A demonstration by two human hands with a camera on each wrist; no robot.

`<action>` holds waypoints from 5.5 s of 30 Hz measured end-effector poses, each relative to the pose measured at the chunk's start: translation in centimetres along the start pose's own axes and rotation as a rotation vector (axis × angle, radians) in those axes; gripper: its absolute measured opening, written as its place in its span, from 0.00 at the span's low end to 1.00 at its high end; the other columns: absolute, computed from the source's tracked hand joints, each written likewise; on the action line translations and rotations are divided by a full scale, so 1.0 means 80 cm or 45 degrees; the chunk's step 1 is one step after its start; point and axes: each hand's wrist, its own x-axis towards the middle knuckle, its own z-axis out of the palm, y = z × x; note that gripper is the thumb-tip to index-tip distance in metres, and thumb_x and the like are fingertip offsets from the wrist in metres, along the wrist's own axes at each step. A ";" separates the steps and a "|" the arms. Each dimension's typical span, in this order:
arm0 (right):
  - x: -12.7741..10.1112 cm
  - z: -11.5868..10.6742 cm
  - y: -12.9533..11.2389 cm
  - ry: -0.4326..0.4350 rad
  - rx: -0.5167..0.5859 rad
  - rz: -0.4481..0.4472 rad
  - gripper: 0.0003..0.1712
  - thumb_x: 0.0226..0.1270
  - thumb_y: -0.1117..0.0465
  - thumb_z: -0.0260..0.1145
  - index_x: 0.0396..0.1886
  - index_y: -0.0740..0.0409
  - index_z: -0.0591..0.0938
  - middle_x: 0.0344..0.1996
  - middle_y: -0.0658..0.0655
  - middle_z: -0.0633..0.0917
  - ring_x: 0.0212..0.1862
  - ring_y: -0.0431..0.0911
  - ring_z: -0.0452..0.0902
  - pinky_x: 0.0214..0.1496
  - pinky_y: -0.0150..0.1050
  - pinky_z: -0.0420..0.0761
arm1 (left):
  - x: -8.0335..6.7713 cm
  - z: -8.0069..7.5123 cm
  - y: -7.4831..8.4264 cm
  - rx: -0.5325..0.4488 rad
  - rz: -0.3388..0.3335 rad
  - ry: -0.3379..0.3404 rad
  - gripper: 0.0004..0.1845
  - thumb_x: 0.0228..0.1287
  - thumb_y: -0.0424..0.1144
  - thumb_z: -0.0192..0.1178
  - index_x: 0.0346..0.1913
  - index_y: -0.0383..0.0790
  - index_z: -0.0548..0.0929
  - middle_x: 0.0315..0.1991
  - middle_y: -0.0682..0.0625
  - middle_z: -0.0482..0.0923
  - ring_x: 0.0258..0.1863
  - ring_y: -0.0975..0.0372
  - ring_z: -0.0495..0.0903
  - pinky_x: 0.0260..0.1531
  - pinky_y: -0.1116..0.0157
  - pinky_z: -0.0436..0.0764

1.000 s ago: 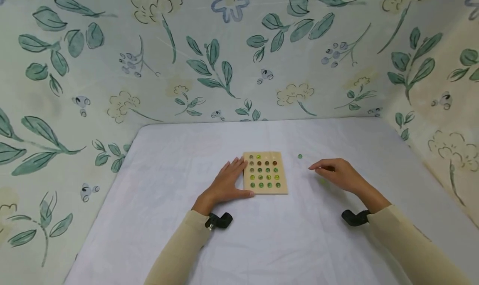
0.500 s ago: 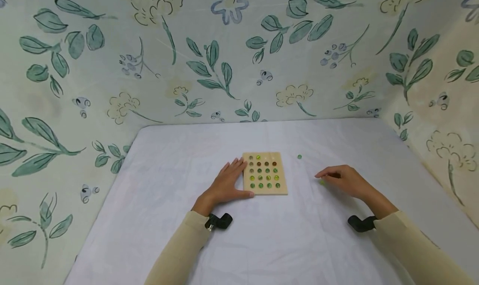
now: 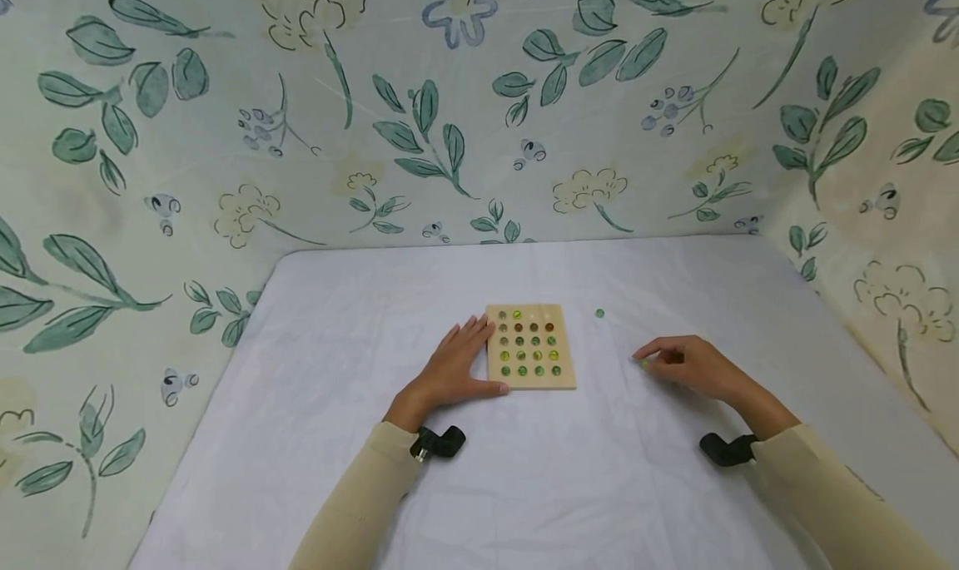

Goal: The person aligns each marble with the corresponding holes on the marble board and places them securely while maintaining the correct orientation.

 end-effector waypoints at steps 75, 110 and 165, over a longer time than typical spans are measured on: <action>0.067 0.019 -0.057 0.150 0.054 -0.031 0.13 0.66 0.61 0.66 0.48 0.59 0.85 0.27 0.55 0.76 0.32 0.49 0.69 0.25 0.32 0.70 | 0.000 -0.002 -0.001 -0.007 0.022 0.005 0.59 0.48 0.73 0.61 0.77 0.48 0.48 0.78 0.55 0.42 0.76 0.64 0.37 0.74 0.63 0.35; 0.127 0.034 -0.087 0.152 0.124 -0.053 0.13 0.68 0.57 0.64 0.50 0.53 0.85 0.35 0.56 0.79 0.37 0.49 0.69 0.33 0.37 0.73 | 0.000 -0.004 -0.002 -0.028 0.021 -0.005 0.60 0.47 0.75 0.60 0.77 0.47 0.48 0.78 0.55 0.41 0.76 0.64 0.36 0.74 0.62 0.35; 0.172 0.078 -0.108 -0.109 0.153 -0.005 0.15 0.68 0.56 0.64 0.52 0.52 0.85 0.26 0.55 0.80 0.27 0.47 0.72 0.27 0.35 0.73 | 0.001 -0.006 -0.002 -0.036 0.019 -0.012 0.59 0.48 0.74 0.60 0.77 0.48 0.48 0.78 0.54 0.41 0.76 0.63 0.36 0.74 0.61 0.36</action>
